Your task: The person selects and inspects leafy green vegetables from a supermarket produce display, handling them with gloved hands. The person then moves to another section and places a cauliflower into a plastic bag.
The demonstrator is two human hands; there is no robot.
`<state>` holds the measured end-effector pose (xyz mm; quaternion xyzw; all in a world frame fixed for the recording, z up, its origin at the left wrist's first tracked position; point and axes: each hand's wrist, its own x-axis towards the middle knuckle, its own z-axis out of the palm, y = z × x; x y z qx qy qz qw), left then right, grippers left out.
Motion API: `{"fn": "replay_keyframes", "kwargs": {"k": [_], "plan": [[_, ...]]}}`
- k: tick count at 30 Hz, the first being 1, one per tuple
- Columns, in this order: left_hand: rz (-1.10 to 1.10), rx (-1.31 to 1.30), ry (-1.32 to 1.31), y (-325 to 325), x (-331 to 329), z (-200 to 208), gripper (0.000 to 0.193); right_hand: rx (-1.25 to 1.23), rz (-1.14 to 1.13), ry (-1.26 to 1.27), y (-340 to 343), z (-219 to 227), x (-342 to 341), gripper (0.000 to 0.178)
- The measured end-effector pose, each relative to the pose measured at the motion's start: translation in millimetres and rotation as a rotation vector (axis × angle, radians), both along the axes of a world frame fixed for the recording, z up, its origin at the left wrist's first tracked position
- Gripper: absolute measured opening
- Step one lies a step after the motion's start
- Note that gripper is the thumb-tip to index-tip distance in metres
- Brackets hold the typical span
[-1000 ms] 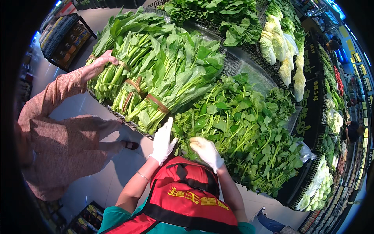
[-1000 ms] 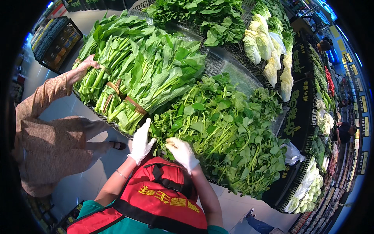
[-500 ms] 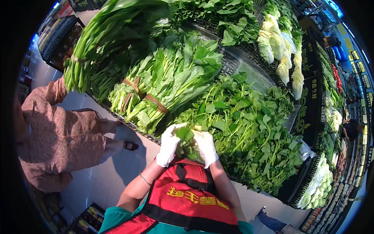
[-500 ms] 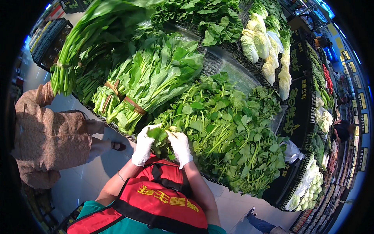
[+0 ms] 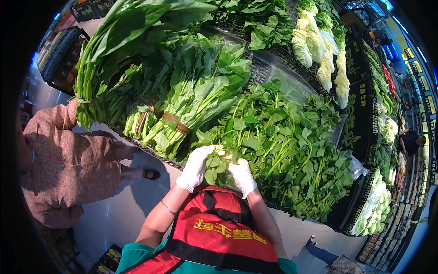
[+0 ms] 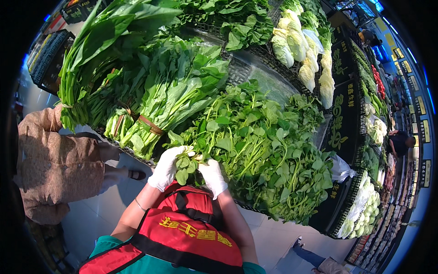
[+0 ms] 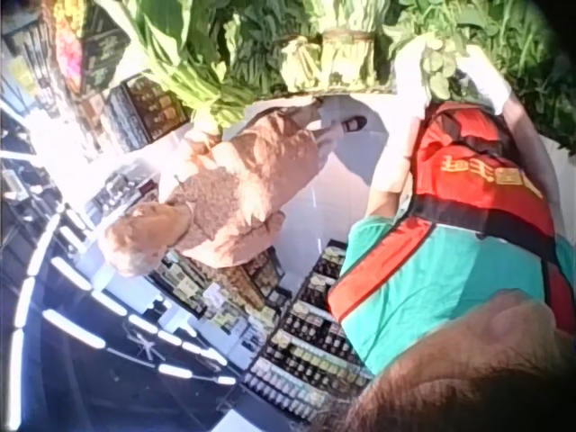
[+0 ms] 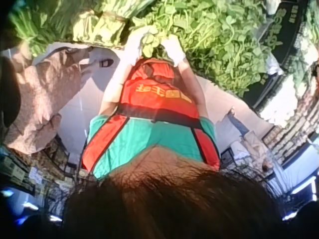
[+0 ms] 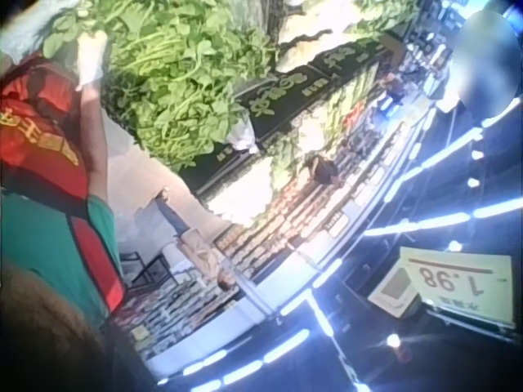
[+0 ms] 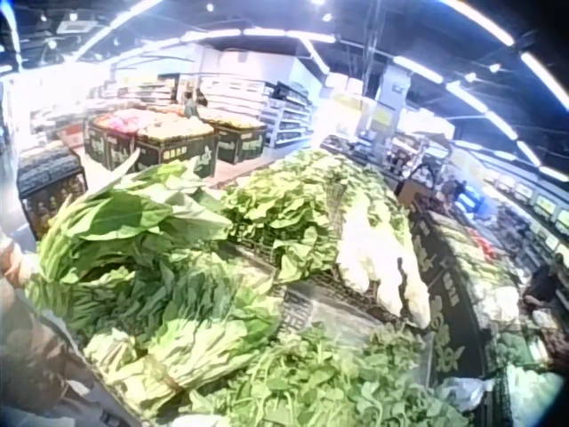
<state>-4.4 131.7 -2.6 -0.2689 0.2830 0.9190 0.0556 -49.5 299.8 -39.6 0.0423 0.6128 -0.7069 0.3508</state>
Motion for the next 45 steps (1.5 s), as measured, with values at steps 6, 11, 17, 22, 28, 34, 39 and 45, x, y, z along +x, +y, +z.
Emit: {"fn": "replay_keyframes", "kwargs": {"k": [6,11,17,22,28,34,39,45], "plan": [[0.184,-0.146,0.16,-3,0,-1,0.028,0.063,-0.194,0.065,24,31,-6,0.004],[0.19,-0.013,0.136,-8,-3,-1,0.028,0.031,-0.336,0.152,22,49,-12,0.002],[0.295,-0.166,0.082,-9,-11,5,0.024,-0.158,-0.56,0.108,17,67,-13,0.005],[0.359,-0.574,-0.011,-9,-8,17,0.029,-0.141,-0.559,0.171,10,72,-19,0.004],[0.219,-0.706,0.136,20,-9,22,0.044,-0.112,-0.556,0.214,-9,70,-14,0.006],[0.096,-0.608,0.19,22,-12,13,0.048,-0.044,-0.545,0.181,-18,73,-14,0.005],[0.149,-0.53,0.0,-2,-10,10,0.039,-0.128,-0.659,0.11,24,108,-27,0.004],[0.192,-0.546,-0.05,-8,-9,4,0.034,0.616,-1.008,0.861,159,162,-44,0.004]]}}
